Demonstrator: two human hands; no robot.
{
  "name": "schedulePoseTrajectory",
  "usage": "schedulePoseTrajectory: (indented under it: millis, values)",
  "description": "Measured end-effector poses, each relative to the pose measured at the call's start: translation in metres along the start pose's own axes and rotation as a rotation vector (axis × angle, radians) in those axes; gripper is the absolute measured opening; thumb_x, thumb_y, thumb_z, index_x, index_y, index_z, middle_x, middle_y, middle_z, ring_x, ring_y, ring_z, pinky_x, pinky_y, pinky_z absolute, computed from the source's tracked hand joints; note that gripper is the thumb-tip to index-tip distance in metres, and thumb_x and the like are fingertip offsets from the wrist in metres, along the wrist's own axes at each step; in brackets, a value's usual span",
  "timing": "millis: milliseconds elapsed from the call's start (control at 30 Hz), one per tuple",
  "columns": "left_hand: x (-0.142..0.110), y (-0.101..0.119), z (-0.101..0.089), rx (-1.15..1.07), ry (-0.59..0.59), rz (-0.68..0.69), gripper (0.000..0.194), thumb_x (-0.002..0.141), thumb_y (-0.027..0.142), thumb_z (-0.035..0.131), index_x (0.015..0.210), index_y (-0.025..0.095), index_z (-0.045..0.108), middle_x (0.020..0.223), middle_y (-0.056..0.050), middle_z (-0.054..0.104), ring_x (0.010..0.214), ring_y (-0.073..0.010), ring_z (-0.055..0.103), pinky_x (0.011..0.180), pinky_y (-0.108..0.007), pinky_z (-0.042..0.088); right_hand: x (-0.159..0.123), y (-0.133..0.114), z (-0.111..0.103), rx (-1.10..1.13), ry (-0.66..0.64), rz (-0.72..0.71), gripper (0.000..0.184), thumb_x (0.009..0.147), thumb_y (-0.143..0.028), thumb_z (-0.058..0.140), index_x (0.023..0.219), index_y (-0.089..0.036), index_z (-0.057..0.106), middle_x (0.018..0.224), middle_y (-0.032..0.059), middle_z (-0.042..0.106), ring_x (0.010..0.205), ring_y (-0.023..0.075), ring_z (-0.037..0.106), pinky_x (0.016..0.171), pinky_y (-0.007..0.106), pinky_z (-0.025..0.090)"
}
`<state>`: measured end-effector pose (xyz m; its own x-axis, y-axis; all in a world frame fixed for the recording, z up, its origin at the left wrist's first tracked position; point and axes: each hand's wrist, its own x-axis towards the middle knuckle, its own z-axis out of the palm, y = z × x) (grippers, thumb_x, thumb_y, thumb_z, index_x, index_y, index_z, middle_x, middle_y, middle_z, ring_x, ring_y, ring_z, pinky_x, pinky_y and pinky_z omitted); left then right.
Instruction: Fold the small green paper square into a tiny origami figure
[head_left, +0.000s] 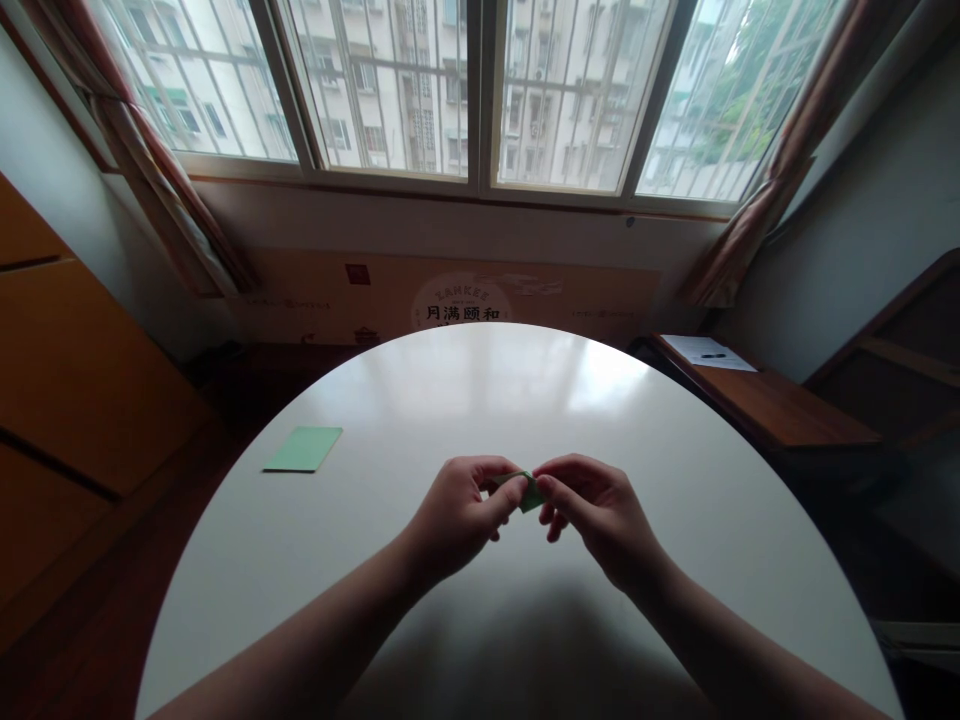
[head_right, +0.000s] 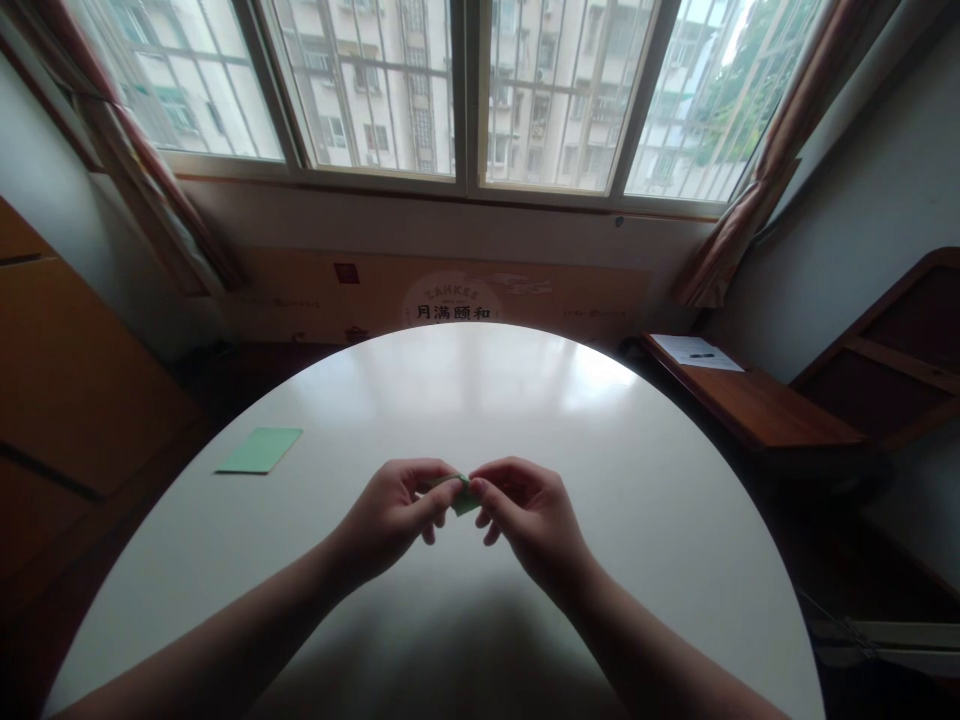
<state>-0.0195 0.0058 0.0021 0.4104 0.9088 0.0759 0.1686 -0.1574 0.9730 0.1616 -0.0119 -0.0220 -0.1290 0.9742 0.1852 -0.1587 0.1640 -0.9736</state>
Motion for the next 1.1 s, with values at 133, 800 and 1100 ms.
schedulePoseTrajectory:
  millis: [133, 800, 1100]
  values:
    - [0.001, 0.002, -0.001, 0.009, 0.024, 0.001, 0.025, 0.086, 0.033, 0.061, 0.082, 0.011, 0.072, 0.062, -0.002, 0.060, 0.053, -0.0120, 0.054, 0.041, -0.019, 0.048, 0.000, -0.001, 0.001, 0.031, 0.003, 0.055, 0.023, 0.079, -0.038, 0.080, 0.086, -0.016, 0.075, 0.070, 0.0044, 0.070, 0.060, 0.0165, 0.064, 0.044, 0.025, 0.054]
    - [0.000, 0.010, 0.003, -0.343, 0.076, -0.128, 0.042, 0.082, 0.052, 0.064, 0.072, 0.011, 0.069, 0.059, -0.002, 0.055, 0.054, -0.0120, 0.049, 0.038, -0.018, 0.042, -0.008, -0.006, 0.009, 0.176, 0.086, 0.172, 0.026, 0.075, -0.039, 0.083, 0.084, -0.018, 0.071, 0.075, 0.0028, 0.069, 0.060, 0.0163, 0.064, 0.040, 0.021, 0.049]
    - [-0.003, 0.011, 0.005, -0.185, 0.048, -0.011, 0.026, 0.080, 0.035, 0.071, 0.088, 0.011, 0.074, 0.075, -0.008, 0.070, 0.062, -0.0150, 0.060, 0.044, -0.020, 0.046, -0.011, -0.005, 0.014, 0.146, 0.077, 0.170, 0.027, 0.078, -0.043, 0.080, 0.084, -0.019, 0.069, 0.079, 0.0028, 0.070, 0.066, 0.0184, 0.069, 0.041, 0.019, 0.049]
